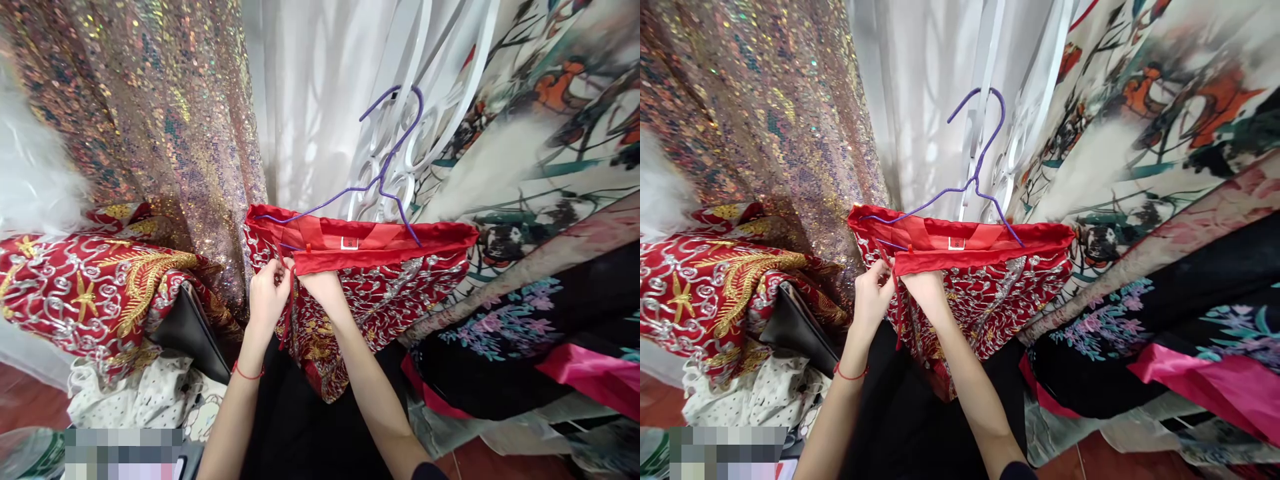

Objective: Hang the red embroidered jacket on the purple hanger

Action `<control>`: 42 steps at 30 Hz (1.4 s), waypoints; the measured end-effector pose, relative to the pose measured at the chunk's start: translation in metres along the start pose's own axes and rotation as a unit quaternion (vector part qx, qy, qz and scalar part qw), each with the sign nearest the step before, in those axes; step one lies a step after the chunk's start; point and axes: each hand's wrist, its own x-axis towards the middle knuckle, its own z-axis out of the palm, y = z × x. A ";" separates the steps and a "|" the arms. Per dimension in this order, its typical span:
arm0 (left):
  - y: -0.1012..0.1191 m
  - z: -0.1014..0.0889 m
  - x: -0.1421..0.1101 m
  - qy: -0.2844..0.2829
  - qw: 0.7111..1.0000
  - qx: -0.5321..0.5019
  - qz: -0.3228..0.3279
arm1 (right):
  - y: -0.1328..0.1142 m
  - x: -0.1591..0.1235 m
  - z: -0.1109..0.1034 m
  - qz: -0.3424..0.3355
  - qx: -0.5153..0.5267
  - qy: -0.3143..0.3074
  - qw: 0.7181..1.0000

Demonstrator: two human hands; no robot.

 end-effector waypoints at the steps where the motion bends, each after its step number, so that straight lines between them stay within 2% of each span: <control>1: 0.000 0.001 0.000 0.004 1.000 0.002 -0.002 | 0.000 0.001 0.001 0.005 -0.006 -0.003 1.000; 5: 0.001 0.006 -0.002 -0.003 1.000 0.013 0.002 | 0.001 0.004 0.003 0.028 -0.020 0.027 0.999; 9: -0.001 0.007 -0.005 -0.012 0.997 0.065 0.029 | -0.001 0.004 0.002 0.041 -0.016 0.049 0.998; 12: -0.007 0.006 -0.004 -0.003 0.993 0.120 0.020 | -0.007 -0.002 -0.001 0.052 0.004 0.006 0.999; 16: -0.015 0.009 0.003 0.026 0.982 0.187 0.027 | -0.012 -0.015 -0.008 0.046 0.115 -0.072 0.990; 19: -0.014 0.012 0.004 0.013 0.979 0.202 0.038 | -0.013 -0.022 -0.009 0.032 0.212 -0.076 0.974; 23: -0.006 0.014 -0.005 -0.014 0.981 0.191 0.027 | -0.017 -0.026 -0.002 0.058 0.291 -0.039 0.954; 26: -0.003 0.016 -0.014 -0.009 0.984 0.177 0.015 | -0.027 -0.029 0.002 0.089 0.366 0.002 0.926; 32: 0.001 0.022 -0.036 0.018 0.984 0.174 0.042 | -0.063 -0.033 -0.012 0.086 0.453 0.062 0.885; 35: 0.003 0.022 -0.044 0.030 0.984 0.165 0.058 | -0.068 -0.035 -0.020 0.082 0.464 0.058 0.880; 39: 0.007 0.016 -0.049 0.040 0.989 0.131 0.050 | -0.061 -0.038 -0.026 0.084 0.447 0.013 0.891; 42: 0.011 0.012 -0.055 0.054 0.998 0.029 0.010 | -0.059 -0.040 -0.031 0.084 0.434 -0.012 0.897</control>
